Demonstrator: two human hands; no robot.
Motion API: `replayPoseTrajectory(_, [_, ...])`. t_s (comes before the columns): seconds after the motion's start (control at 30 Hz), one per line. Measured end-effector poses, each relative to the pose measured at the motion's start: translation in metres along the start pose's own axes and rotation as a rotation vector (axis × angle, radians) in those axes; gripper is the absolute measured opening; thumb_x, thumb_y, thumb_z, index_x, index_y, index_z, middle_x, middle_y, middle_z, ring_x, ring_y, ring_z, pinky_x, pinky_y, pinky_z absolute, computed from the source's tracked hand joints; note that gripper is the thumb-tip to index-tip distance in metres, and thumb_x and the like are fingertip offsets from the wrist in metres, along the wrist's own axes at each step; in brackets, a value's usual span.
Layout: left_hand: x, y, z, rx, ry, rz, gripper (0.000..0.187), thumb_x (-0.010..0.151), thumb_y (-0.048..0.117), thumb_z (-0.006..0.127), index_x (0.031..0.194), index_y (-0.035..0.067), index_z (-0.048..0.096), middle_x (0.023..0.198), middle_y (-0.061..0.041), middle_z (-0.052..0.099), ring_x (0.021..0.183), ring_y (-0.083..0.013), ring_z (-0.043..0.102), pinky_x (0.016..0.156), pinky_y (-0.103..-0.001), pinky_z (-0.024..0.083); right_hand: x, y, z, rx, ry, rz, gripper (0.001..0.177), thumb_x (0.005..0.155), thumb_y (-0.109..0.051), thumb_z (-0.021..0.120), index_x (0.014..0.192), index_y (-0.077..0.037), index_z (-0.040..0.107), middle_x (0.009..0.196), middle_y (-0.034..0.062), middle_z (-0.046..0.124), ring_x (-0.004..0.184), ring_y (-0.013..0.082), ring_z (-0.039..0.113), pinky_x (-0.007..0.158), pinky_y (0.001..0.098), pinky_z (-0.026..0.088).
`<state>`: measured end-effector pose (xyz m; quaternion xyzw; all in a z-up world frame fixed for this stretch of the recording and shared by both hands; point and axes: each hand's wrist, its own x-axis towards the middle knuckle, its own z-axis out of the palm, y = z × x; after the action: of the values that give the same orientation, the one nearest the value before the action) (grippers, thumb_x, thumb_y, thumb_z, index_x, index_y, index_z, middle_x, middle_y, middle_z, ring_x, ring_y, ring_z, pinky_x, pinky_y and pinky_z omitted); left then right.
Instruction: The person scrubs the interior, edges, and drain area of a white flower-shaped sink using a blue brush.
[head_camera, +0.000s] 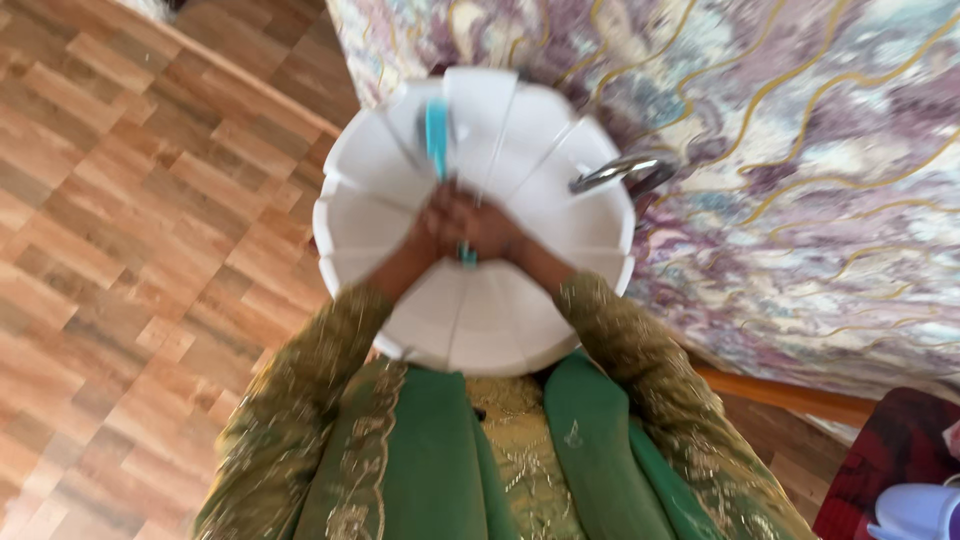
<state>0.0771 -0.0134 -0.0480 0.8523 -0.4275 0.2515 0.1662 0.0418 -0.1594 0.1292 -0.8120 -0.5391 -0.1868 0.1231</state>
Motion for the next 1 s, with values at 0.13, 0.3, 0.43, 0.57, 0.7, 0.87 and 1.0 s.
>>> replayPoseTrajectory(0.13, [0.03, -0.021, -0.003, 0.023, -0.551, -0.088, 0.041, 0.094, 0.031, 0.056, 0.128, 0.011, 0.065, 0.136, -0.013, 0.062, 0.131, -0.033, 0.053, 0.112, -0.048, 0.04, 0.01, -0.002, -0.016, 0.16, 0.028, 0.347, 0.052, 0.089, -0.031, 0.072, 0.136, -0.011, 0.06, 0.138, 0.0183, 0.058, 0.116, 0.0399, 0.065, 0.091, 0.0504, 0.061])
replayPoseTrajectory(0.3, [-0.056, 0.057, -0.016, -0.078, -0.495, -0.155, 0.05, 0.094, 0.038, 0.054, 0.136, 0.012, 0.063, 0.142, -0.013, 0.059, 0.136, -0.0309, 0.049, 0.117, -0.047, 0.035, -0.004, -0.071, -0.01, 0.261, 0.005, 0.22, 0.051, 0.094, -0.024, 0.068, 0.142, -0.01, 0.057, 0.145, 0.0236, 0.052, 0.12, 0.0432, 0.063, 0.085, 0.0475, 0.06])
replayPoseTrajectory(0.43, [-0.029, 0.022, -0.041, 0.156, -0.515, -0.177, 0.054, 0.096, 0.039, 0.052, 0.141, 0.011, 0.058, 0.147, -0.014, 0.054, 0.141, -0.0326, 0.045, 0.121, -0.051, 0.029, 0.021, -0.066, -0.002, 0.206, 0.118, 0.295, 0.053, 0.089, -0.02, 0.065, 0.141, -0.013, 0.058, 0.151, 0.0219, 0.047, 0.133, 0.0469, 0.057, 0.096, 0.049, 0.059])
replayPoseTrajectory(0.57, [-0.021, 0.028, -0.042, 0.014, -0.666, -0.101, 0.057, 0.096, 0.037, 0.052, 0.147, 0.011, 0.055, 0.153, -0.014, 0.05, 0.144, -0.0343, 0.042, 0.122, -0.053, 0.026, 0.012, -0.084, -0.001, 0.397, 0.16, 0.456, 0.05, 0.097, -0.016, 0.06, 0.146, -0.011, 0.055, 0.155, 0.021, 0.046, 0.137, 0.0408, 0.055, 0.111, 0.0491, 0.054])
replayPoseTrajectory(0.7, [-0.081, 0.097, -0.081, 0.048, -0.87, -0.164, 0.075, 0.084, 0.05, 0.059, 0.146, 0.009, 0.049, 0.146, -0.018, 0.046, 0.137, -0.0391, 0.037, 0.112, -0.064, 0.021, 0.002, -0.144, 0.002, 0.552, 0.25, 0.367, 0.059, 0.091, -0.007, 0.056, 0.15, -0.008, 0.052, 0.155, 0.0246, 0.047, 0.148, 0.0469, 0.045, 0.123, 0.0544, 0.039])
replayPoseTrajectory(0.87, [-0.045, 0.009, -0.1, 0.046, -0.501, -0.094, 0.079, 0.073, 0.056, 0.061, 0.136, 0.009, 0.055, 0.137, -0.018, 0.053, 0.131, -0.0377, 0.042, 0.111, -0.061, 0.026, 0.051, -0.126, 0.012, 0.468, 0.316, 0.471, 0.059, 0.089, -0.003, 0.062, 0.148, -0.012, 0.055, 0.153, 0.0267, 0.042, 0.149, 0.0503, 0.037, 0.125, 0.0531, 0.034])
replayPoseTrajectory(1.0, [-0.064, 0.028, -0.133, -0.229, -0.43, -0.068, 0.086, 0.064, 0.063, 0.064, 0.128, 0.007, 0.06, 0.129, -0.018, 0.057, 0.125, -0.0367, 0.046, 0.109, -0.058, 0.03, 0.058, -0.149, -0.019, 0.669, 0.238, 0.604, 0.061, 0.094, -0.012, 0.066, 0.152, -0.017, 0.052, 0.154, 0.0234, 0.043, 0.145, 0.0441, 0.045, 0.124, 0.0496, 0.039])
